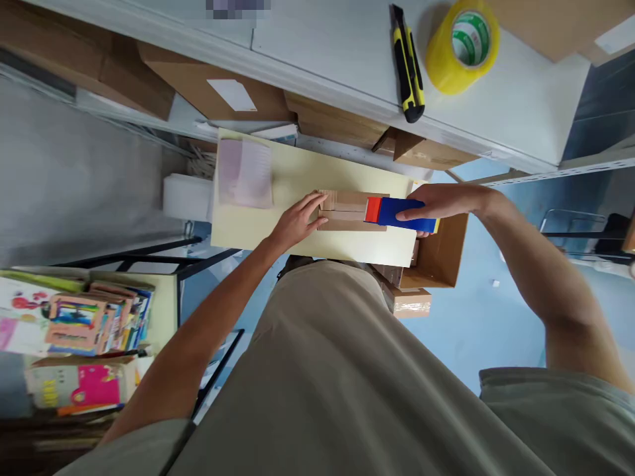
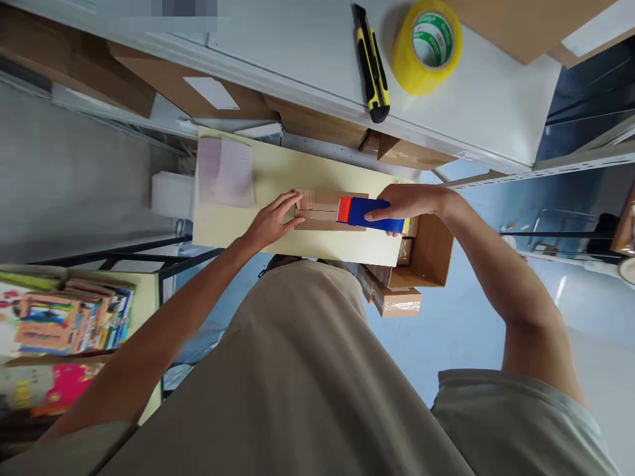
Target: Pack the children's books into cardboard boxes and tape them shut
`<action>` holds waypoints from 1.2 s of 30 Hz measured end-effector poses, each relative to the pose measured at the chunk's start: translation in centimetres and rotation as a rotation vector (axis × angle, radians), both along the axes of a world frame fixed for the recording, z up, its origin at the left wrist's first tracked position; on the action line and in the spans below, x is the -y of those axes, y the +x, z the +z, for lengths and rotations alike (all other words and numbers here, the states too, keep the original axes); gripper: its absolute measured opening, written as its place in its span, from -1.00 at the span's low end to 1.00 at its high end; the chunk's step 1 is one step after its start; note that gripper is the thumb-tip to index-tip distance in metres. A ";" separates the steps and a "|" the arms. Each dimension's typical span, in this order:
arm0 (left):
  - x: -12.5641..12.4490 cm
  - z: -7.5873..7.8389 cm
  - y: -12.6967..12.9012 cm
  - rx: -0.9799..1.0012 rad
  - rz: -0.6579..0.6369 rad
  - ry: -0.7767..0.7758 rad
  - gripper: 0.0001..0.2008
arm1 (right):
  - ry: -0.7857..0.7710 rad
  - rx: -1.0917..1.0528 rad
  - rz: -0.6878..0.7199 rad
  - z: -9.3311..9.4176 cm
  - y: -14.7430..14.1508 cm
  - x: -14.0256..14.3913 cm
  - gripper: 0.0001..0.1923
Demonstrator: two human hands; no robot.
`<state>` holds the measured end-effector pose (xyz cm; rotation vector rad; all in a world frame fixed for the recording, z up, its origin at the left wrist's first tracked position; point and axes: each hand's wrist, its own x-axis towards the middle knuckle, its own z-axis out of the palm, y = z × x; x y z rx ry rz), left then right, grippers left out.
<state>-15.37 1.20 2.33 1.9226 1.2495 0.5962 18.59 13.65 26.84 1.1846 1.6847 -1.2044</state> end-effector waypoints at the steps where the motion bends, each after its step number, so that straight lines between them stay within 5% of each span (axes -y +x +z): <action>1: 0.2 0.2 0.1 -0.022 0.014 -0.003 -0.29 | -0.006 -0.024 -0.008 -0.5 0.5 0.1 -0.18; 9: 1.1 0.9 0.4 -0.164 0.129 0.006 -0.32 | -0.031 -0.184 -0.099 -4.9 3.9 0.8 -0.26; 16: -0.8 2.2 1.0 -0.229 -0.060 0.051 -0.28 | 0.095 -0.233 -0.051 -3.0 2.2 -0.9 -0.19; 21: -1.8 2.9 1.2 -0.263 -0.131 0.043 -0.29 | 0.204 -0.203 0.012 -3.4 1.8 -1.2 -0.15; 36: -0.2 0.2 1.4 -0.084 -0.032 0.024 -0.38 | 0.027 -0.025 -0.123 -2.2 3.4 2.8 -0.26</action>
